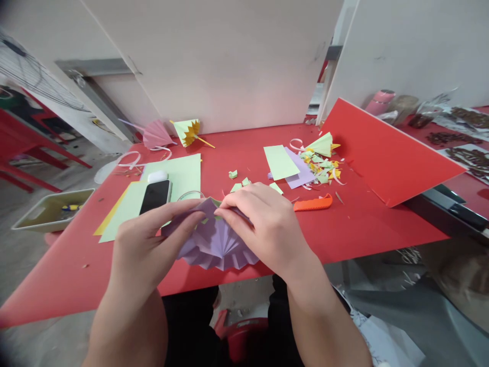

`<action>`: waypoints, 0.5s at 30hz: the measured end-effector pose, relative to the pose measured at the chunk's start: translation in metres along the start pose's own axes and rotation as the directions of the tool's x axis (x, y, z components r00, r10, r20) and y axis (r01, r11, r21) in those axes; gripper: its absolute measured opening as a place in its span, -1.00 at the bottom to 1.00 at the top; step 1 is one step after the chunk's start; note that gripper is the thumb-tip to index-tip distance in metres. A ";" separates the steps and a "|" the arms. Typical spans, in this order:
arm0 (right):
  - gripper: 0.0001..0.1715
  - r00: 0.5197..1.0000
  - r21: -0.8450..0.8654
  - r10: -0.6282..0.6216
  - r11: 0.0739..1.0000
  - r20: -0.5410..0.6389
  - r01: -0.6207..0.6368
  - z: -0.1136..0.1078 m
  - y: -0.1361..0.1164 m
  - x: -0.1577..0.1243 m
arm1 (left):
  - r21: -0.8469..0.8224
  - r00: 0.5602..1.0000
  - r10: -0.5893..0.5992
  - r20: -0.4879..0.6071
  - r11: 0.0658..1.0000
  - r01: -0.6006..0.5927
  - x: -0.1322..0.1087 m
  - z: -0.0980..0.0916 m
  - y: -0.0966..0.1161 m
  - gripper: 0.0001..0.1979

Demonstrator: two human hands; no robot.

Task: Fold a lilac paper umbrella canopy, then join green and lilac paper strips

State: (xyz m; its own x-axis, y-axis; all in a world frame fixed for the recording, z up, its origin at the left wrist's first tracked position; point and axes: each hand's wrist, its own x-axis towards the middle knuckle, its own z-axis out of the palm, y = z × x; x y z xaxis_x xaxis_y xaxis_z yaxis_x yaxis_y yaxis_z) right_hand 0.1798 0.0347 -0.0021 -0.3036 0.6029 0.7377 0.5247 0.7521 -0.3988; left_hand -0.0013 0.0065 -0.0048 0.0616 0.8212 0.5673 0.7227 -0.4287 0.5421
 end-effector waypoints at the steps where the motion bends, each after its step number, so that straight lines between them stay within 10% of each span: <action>1: -0.95 1.000 0.002 -0.003 1.000 0.008 0.003 0.000 0.000 0.000 | -0.006 1.000 0.022 -0.002 1.000 -0.022 0.000 0.001 0.000 -0.84; 15: -0.96 1.000 -0.090 0.004 0.996 -0.010 -0.005 0.008 0.000 -0.001 | -0.080 0.988 0.152 -0.018 0.985 -0.153 -0.002 0.006 -0.007 -0.68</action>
State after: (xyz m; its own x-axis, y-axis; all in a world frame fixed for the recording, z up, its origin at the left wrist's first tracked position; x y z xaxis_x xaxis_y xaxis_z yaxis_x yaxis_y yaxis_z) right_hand 0.1739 0.0356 -0.0071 -0.2935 0.6036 0.7413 0.5958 0.7219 -0.3519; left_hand -0.0023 0.0096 -0.0132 0.1588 0.7394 0.6543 0.6470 -0.5785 0.4967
